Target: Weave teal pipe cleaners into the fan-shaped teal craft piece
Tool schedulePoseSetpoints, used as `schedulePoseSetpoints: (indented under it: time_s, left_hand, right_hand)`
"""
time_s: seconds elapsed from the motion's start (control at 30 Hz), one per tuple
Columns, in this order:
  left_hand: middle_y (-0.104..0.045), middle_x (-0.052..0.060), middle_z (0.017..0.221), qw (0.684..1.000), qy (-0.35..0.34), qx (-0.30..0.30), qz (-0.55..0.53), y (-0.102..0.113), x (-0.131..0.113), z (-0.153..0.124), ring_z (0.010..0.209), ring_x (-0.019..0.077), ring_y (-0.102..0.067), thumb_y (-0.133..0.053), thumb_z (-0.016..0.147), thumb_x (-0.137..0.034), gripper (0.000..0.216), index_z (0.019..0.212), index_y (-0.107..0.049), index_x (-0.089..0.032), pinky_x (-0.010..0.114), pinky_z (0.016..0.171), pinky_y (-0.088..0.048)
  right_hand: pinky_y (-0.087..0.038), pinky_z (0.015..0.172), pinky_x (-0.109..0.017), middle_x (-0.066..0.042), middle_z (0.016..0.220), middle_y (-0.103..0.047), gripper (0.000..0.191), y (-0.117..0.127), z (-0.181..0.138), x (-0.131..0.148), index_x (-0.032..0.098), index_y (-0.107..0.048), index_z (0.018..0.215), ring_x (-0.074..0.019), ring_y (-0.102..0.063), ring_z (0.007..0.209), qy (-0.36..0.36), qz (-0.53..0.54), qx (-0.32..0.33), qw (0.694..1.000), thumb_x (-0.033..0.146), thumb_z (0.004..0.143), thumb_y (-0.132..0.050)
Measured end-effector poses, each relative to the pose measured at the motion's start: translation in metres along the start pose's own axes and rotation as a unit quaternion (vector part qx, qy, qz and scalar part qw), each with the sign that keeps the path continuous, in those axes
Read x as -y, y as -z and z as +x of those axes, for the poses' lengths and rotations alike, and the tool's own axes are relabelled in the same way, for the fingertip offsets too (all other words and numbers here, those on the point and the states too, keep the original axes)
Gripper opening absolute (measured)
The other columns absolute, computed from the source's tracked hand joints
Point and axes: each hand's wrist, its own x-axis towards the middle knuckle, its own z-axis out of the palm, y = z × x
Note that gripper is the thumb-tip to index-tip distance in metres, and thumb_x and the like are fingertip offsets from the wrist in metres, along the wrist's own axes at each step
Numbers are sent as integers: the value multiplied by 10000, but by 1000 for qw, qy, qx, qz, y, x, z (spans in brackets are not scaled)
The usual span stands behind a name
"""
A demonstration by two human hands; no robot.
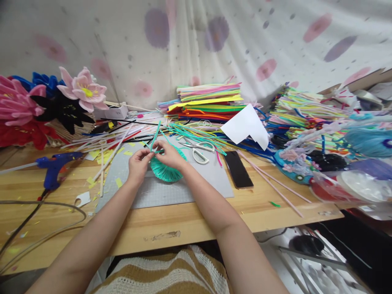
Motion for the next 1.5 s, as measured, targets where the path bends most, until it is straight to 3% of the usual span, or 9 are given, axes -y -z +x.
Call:
schedulePoseSetpoints:
  time_s: [0.2,0.27,0.47,0.83,0.97,1.1,1.27,1.4,1.5]
  left_hand:
    - [-596,-5,699,999,-20,20,-15,3,-6,-2,697,129,-554,-673,617,-274,149,687,-596,-167,241,667,-424]
    - [-595,-6,696,1000,-20,14,-15,4,-5,-1,681,125,-553,-672,617,-271,150,692,-594,-168,241,659,-426]
    - [-600,-1,714,998,-18,-42,-52,3,2,2,659,111,-554,-682,612,-276,187,739,-593,-170,242,665,-436]
    - [-533,-28,640,990,36,-91,-101,-3,6,4,590,85,-504,-706,563,-278,231,700,-553,-171,222,596,-413]
    - [-514,-41,620,986,45,-114,-115,-2,7,8,577,73,-485,-702,535,-260,239,686,-542,-168,212,588,-398]
    - [-501,-48,601,979,67,-155,-110,8,9,14,552,68,-471,-686,496,-225,263,701,-532,-166,210,564,-381]
    - [-452,-62,555,980,118,-140,-80,11,9,16,509,76,-453,-663,481,-218,309,742,-505,-169,215,518,-352]
    - [-433,-68,536,982,128,-119,-70,7,6,13,484,72,-426,-655,493,-219,291,732,-494,-173,212,497,-331]
    - [-449,-65,543,982,131,-111,-72,7,6,12,478,68,-420,-664,492,-224,288,719,-496,-170,207,490,-328]
  right_hand:
    - [-410,792,-273,-18,948,-582,334,20,13,10,157,-585,968,-135,-511,886,-57,31,164,984,136,715,-369]
    - [-407,776,-271,-23,919,-588,321,24,18,10,145,-604,950,-135,-511,861,-64,-5,180,982,145,740,-361]
    - [-386,749,-240,-57,934,-559,217,17,20,14,131,-602,954,-118,-500,820,37,-206,109,972,189,778,-488]
    - [-313,651,-266,-66,909,-603,264,9,4,24,180,-629,899,-168,-504,830,31,-453,41,890,295,874,-392]
    - [-305,658,-278,-90,896,-602,298,9,2,18,175,-634,892,-181,-497,843,54,-475,36,878,283,887,-356]
    - [-295,609,-264,-72,929,-599,263,21,0,1,222,-636,913,-163,-517,805,4,-470,5,883,285,876,-384]
    - [-306,598,-255,-45,968,-600,250,43,-2,-16,248,-639,910,-160,-522,828,-30,-464,-28,885,317,866,-404]
    - [-351,742,-312,-87,979,-584,207,54,-5,-20,203,-643,887,-209,-467,916,-2,-458,-48,888,267,828,-455]
    - [-296,894,-411,-101,1041,-546,163,63,-5,-19,191,-639,845,-253,-386,1031,10,-467,-95,879,208,785,-488]
